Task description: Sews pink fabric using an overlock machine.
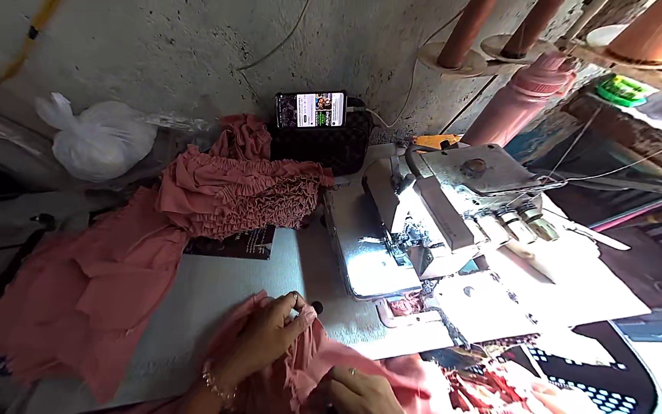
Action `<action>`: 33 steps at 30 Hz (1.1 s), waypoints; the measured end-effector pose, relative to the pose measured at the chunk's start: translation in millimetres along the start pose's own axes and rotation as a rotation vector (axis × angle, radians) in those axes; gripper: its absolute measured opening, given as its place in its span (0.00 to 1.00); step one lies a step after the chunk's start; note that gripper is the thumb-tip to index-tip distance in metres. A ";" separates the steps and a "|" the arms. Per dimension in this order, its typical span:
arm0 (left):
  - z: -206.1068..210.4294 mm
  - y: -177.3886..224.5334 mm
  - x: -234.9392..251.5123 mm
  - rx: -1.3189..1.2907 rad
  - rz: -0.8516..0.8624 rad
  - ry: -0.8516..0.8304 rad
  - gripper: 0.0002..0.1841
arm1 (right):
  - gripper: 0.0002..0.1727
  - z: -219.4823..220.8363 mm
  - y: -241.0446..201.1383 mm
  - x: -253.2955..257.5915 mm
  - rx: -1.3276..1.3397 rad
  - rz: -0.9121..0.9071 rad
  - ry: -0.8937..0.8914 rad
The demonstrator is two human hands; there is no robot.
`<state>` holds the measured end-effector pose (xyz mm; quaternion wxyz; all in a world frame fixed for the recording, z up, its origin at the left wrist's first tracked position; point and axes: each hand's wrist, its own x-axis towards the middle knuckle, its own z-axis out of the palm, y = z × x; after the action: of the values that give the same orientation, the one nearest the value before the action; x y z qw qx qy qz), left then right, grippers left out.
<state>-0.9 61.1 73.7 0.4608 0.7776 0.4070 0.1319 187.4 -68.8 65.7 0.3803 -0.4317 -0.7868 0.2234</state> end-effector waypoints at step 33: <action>49.5 87.5 19.7 0.794 0.439 0.676 0.14 | 0.03 -64.2 49.8 37.0 0.360 0.100 0.478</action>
<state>85.0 24.4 115.7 -0.0612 0.8723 0.3789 0.3030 251.1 -9.7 86.1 0.6137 -0.4358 -0.6006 0.2698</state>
